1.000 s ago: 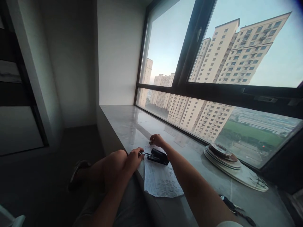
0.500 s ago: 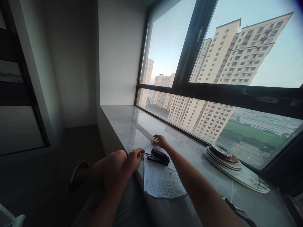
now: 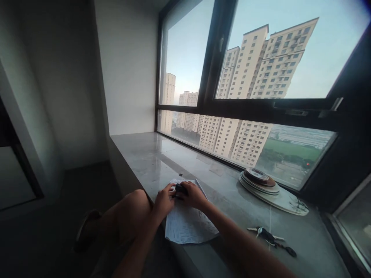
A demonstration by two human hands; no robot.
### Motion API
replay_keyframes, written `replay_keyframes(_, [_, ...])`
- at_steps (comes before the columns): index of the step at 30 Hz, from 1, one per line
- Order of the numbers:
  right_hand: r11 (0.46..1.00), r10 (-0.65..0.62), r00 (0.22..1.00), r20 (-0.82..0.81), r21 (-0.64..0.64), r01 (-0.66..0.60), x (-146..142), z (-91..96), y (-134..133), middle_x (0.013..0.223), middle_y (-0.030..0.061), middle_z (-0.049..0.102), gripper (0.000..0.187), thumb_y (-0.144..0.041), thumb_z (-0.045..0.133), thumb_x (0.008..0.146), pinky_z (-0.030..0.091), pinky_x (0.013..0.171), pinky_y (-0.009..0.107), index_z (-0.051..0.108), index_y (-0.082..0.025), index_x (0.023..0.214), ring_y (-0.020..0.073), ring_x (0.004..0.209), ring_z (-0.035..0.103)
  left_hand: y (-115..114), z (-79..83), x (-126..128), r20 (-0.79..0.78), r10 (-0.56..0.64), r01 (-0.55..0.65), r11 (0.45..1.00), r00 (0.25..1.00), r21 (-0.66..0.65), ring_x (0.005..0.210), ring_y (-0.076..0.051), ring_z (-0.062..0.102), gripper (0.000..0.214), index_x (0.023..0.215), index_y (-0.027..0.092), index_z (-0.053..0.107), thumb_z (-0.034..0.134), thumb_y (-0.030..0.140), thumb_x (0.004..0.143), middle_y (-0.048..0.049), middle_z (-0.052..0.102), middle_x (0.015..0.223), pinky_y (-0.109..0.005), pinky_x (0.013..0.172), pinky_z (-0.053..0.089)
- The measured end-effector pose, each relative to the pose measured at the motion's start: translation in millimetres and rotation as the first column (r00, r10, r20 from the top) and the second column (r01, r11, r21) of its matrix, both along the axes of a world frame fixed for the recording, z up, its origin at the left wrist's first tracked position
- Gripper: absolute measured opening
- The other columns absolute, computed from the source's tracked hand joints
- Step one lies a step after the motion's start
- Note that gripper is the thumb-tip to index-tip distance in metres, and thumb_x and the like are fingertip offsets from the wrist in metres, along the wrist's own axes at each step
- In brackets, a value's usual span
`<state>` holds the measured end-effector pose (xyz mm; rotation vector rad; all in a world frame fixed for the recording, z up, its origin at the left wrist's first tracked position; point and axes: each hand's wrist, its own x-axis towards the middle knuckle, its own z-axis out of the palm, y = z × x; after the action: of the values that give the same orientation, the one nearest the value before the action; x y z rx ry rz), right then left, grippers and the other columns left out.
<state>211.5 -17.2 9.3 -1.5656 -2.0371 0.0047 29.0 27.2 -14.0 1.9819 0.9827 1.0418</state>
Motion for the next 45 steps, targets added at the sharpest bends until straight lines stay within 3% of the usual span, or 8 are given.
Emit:
replay_keyframes(8, [0.996,0.088,0.944,-0.317,-0.005,-0.094,19,10.3,8,0.097,0.0044,0.074,0.031,-0.046,0.050,0.100,0.046,0.075,0.027,0.069,-0.022,0.106,0.0202,0.087,0.067,-5,-1.0,7,0.007,-0.092,0.092,0.996,0.996,0.005,0.121,-0.021,0.066,0.064,0.135,0.027,0.050,0.059,0.001,0.077,-0.0057,0.077,0.110,-0.035,0.104,0.051])
replay_keyframes(12, [0.997,0.061,0.987,-0.147,0.047,-0.055,20,9.9,6,0.079,0.0028,0.071,0.038,-0.046,0.049,0.101,0.042,0.074,0.027,0.069,-0.020,0.080,0.0183,0.080,0.064,-11,-2.0,10,-0.010,-0.174,0.175,0.983,0.985,0.049,0.123,-0.020,0.064,0.076,0.144,0.029,0.042,0.053,-0.003,0.076,-0.0081,0.071,0.126,-0.033,0.104,0.051])
replay_keyframes(18, [0.998,0.039,0.996,-0.076,0.054,-0.035,14,7.1,5,0.079,0.0027,0.069,0.033,-0.042,0.049,0.101,0.038,0.068,0.024,0.065,-0.021,0.082,0.0170,0.075,0.062,-15,-0.3,10,0.044,-0.213,0.209,0.975,0.976,0.069,0.127,-0.020,0.061,0.080,0.148,0.029,0.038,0.052,-0.003,0.076,-0.0094,0.065,0.135,-0.034,0.105,0.051])
replay_keyframes(26, [1.000,-0.001,0.999,0.047,0.000,0.001,14,6.6,2,0.077,0.0019,0.070,0.014,-0.036,0.067,0.086,0.032,0.061,0.024,0.061,-0.023,0.089,0.0178,0.067,0.062,-12,-10.3,10,0.021,-0.044,0.043,0.998,0.999,0.042,0.128,-0.020,0.060,0.065,0.141,0.024,0.044,0.055,0.001,0.081,-0.0084,0.073,0.123,-0.032,0.106,0.047])
replay_keyframes(30, [0.999,-0.020,0.999,0.039,-0.037,0.021,20,12.8,1,0.075,0.0008,0.070,0.020,-0.041,0.071,0.083,0.033,0.060,0.024,0.064,-0.024,0.088,0.0174,0.066,0.061,-9,-9.1,6,-0.136,0.190,-0.174,0.977,0.972,0.121,0.126,-0.026,0.060,0.045,0.130,0.018,0.056,0.059,0.009,0.086,-0.0150,0.066,0.133,-0.037,0.107,0.044])
replay_keyframes(35, [0.984,-0.166,0.983,0.078,-0.059,0.170,63,37.0,-1,0.077,0.0015,0.070,0.018,-0.039,0.072,0.082,0.033,0.060,0.025,0.067,-0.024,0.090,0.0175,0.067,0.060,-10,-6.0,0,-0.383,0.335,-0.266,0.938,0.861,0.223,0.134,-0.037,0.048,0.035,0.116,0.011,0.068,0.070,0.030,0.086,-0.0229,0.056,0.141,-0.047,0.110,0.037])
replay_keyframes(39, [0.934,-0.337,0.929,0.149,-0.071,0.350,113,42.0,-8,0.078,0.0023,0.069,0.013,-0.030,0.068,0.080,0.032,0.060,0.025,0.068,-0.022,0.090,0.0176,0.070,0.058,-9,-3.5,-10,-0.434,0.344,-0.261,0.935,0.832,0.241,0.130,-0.031,0.051,0.034,0.123,0.013,0.066,0.063,0.019,0.089,-0.0178,0.060,0.137,-0.041,0.109,0.037])
replay_keyframes(45, [0.946,0.047,0.998,0.036,-0.323,-0.033,136,37.9,-12,0.065,-0.0047,0.055,0.021,-0.038,0.073,0.074,0.035,0.060,0.023,0.066,-0.018,0.077,0.0132,0.065,0.048,-4,-5.7,-18,-0.403,0.341,-0.240,0.929,0.849,0.280,0.130,-0.027,0.051,0.038,0.129,0.019,0.064,0.051,0.012,0.094,-0.0140,0.061,0.136,-0.040,0.109,0.036])
